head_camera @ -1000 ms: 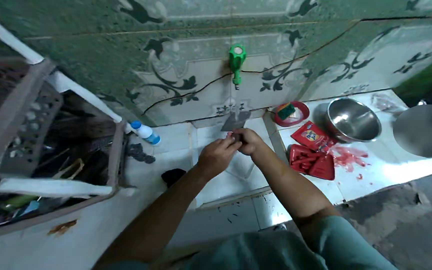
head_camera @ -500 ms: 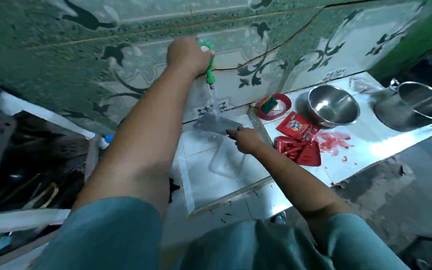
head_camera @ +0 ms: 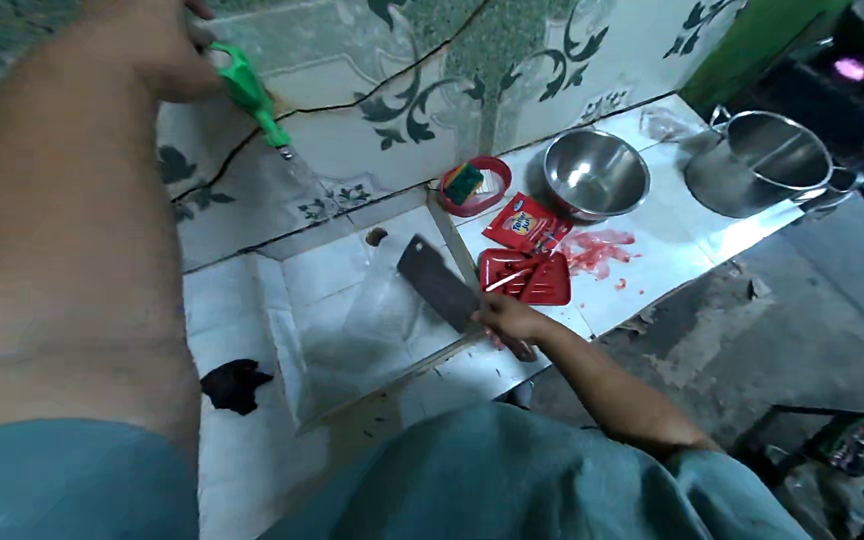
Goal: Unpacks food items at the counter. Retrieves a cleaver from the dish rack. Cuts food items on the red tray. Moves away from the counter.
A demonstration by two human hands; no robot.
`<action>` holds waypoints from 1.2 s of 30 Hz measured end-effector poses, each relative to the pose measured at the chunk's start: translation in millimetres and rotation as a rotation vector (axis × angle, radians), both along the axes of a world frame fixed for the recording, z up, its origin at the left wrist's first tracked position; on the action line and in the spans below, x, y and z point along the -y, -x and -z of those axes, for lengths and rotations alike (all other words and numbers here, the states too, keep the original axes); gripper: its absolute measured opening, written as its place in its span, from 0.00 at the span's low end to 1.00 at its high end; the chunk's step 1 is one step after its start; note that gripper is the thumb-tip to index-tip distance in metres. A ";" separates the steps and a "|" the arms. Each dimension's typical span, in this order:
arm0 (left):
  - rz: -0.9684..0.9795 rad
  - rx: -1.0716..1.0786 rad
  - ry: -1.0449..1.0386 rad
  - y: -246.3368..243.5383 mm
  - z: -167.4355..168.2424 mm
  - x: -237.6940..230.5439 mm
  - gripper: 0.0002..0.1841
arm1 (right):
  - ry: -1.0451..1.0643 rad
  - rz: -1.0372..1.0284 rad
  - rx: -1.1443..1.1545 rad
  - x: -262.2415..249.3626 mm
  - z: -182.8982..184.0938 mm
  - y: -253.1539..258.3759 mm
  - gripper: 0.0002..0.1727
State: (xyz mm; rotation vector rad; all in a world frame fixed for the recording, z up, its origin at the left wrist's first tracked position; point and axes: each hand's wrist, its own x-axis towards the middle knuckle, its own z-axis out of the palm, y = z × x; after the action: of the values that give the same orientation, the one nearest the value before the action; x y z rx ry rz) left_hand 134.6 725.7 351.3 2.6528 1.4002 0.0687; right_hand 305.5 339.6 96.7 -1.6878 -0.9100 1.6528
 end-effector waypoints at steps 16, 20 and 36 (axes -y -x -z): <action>0.315 -0.057 0.522 -148.6 328.1 280.8 0.18 | 0.107 0.289 0.162 129.4 9.0 -215.1 0.10; 0.256 -0.047 0.494 -154.4 339.0 282.7 0.19 | 0.049 0.454 0.157 137.6 16.8 -200.3 0.07; -0.309 0.843 1.311 -157.4 275.9 288.9 0.29 | -0.246 0.082 0.650 115.3 -10.1 -118.4 0.23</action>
State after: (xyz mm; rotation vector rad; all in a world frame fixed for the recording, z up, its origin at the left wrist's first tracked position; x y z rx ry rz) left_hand 292.0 436.8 75.4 1.1032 0.9542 0.1874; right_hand 423.9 224.4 106.9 -2.0795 -1.2559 0.8847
